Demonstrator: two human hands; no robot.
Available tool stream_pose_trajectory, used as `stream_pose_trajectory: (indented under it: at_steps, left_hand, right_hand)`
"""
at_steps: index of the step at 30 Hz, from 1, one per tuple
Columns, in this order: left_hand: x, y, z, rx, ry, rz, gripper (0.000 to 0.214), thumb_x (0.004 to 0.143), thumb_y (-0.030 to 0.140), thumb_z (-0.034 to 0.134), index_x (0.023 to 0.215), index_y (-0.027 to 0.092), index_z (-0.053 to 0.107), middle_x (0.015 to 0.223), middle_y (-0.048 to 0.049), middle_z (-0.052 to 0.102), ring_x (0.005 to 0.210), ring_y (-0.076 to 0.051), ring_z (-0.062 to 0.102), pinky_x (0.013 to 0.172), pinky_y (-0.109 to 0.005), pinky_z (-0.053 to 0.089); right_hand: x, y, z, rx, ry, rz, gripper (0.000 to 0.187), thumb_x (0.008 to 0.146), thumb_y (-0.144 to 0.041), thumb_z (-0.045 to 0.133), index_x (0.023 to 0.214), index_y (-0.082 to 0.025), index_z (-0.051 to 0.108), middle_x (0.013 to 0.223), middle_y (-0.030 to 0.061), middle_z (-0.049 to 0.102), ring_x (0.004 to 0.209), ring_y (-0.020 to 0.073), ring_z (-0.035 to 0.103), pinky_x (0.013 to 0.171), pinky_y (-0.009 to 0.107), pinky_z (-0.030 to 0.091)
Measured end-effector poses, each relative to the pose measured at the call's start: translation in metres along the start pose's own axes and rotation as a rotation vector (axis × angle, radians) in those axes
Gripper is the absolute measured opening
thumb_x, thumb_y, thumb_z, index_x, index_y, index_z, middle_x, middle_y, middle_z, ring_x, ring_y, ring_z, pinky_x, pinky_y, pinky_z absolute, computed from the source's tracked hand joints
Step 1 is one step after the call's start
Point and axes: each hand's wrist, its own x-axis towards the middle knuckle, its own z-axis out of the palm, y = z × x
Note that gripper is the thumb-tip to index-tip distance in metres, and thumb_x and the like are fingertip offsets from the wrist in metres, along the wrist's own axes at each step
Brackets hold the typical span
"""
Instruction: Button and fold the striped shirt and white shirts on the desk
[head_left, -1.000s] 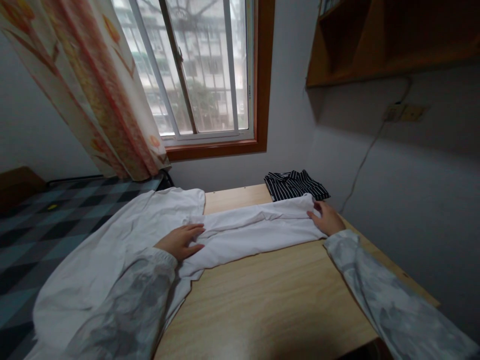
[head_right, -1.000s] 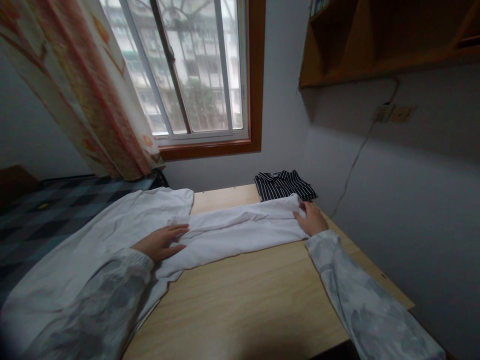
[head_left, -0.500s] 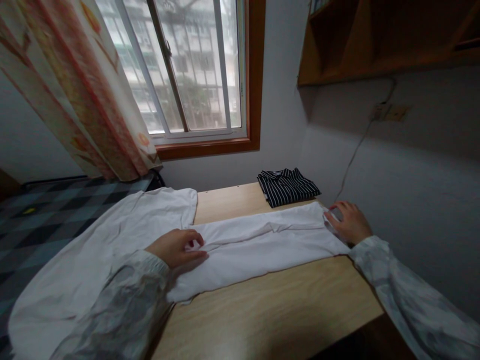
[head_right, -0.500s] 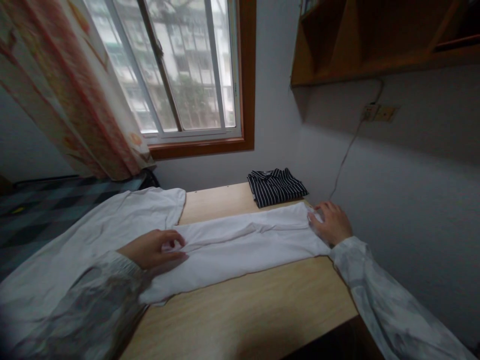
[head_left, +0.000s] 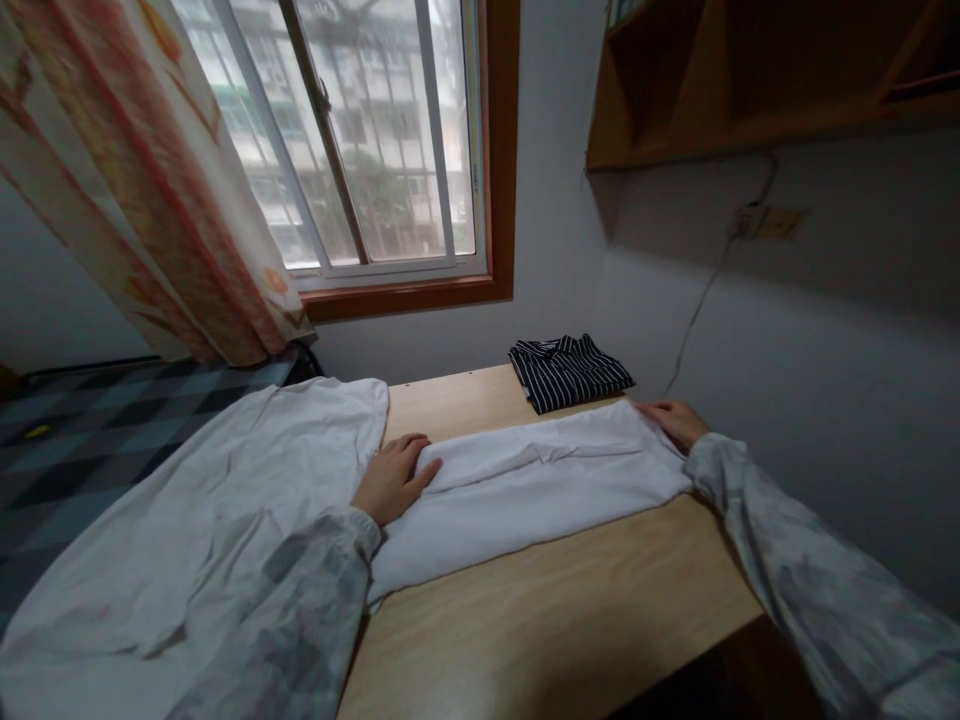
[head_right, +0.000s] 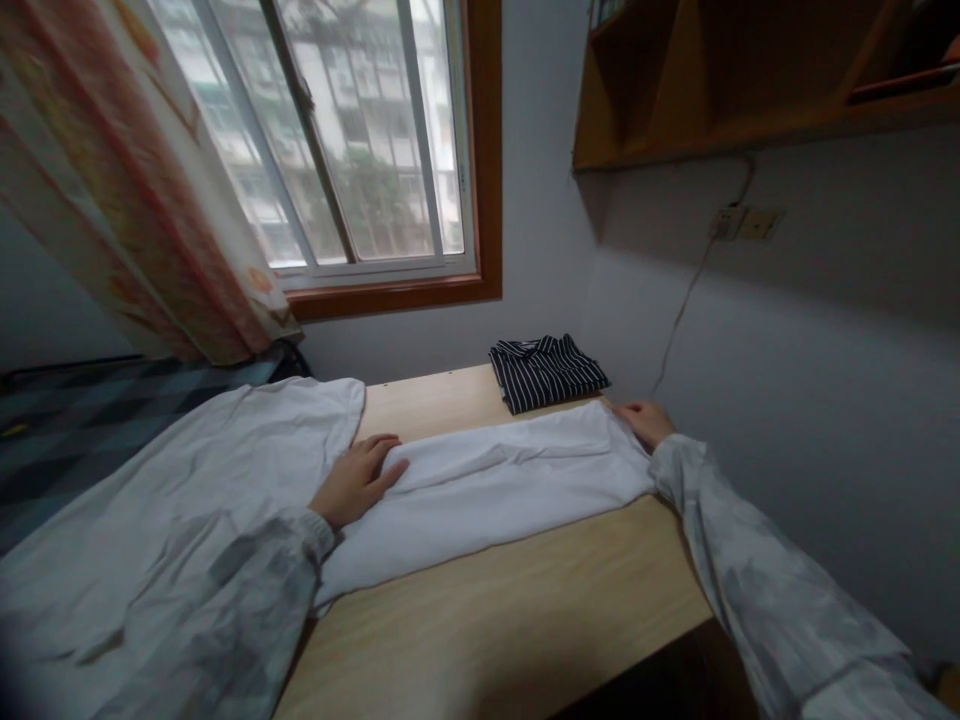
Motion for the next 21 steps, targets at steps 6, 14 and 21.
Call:
stream_pose_trajectory:
  at_steps: [6, 14, 21]
  left_hand:
    - [0.002, 0.001, -0.002, 0.005, 0.034, 0.019, 0.046, 0.104, 0.059, 0.050, 0.122, 0.020, 0.067, 0.131, -0.0146, 0.068, 0.122, -0.033, 0.063, 0.109, -0.047, 0.049]
    - [0.001, 0.001, -0.005, 0.011, 0.067, -0.038, 0.039, 0.100, 0.058, 0.058, 0.099, 0.020, 0.065, 0.097, -0.0096, 0.066, 0.096, -0.029, 0.064, 0.085, -0.041, 0.051]
    - [0.001, -0.002, -0.001, -0.003, 0.077, -0.036, 0.036, 0.098, 0.056, 0.060, 0.102, 0.020, 0.066, 0.103, -0.0109, 0.068, 0.099, -0.029, 0.064, 0.090, -0.042, 0.051]
  right_hand:
    - [-0.013, -0.007, 0.004, 0.004, -0.198, 0.009, 0.025, 0.075, -0.044, 0.069, 0.078, -0.021, 0.079, 0.077, 0.0086, 0.079, 0.074, 0.0267, 0.071, 0.069, 0.034, 0.053]
    - [-0.026, -0.027, 0.007, -0.109, -0.018, -0.234, 0.017, 0.081, -0.037, 0.060, 0.083, -0.022, 0.068, 0.085, 0.0091, 0.073, 0.077, 0.0241, 0.062, 0.073, 0.033, 0.045]
    - [-0.022, -0.018, 0.024, 0.019, 0.036, -0.198, 0.017, 0.076, -0.038, 0.064, 0.083, -0.022, 0.066, 0.094, 0.0106, 0.069, 0.086, 0.0261, 0.064, 0.084, 0.039, 0.054]
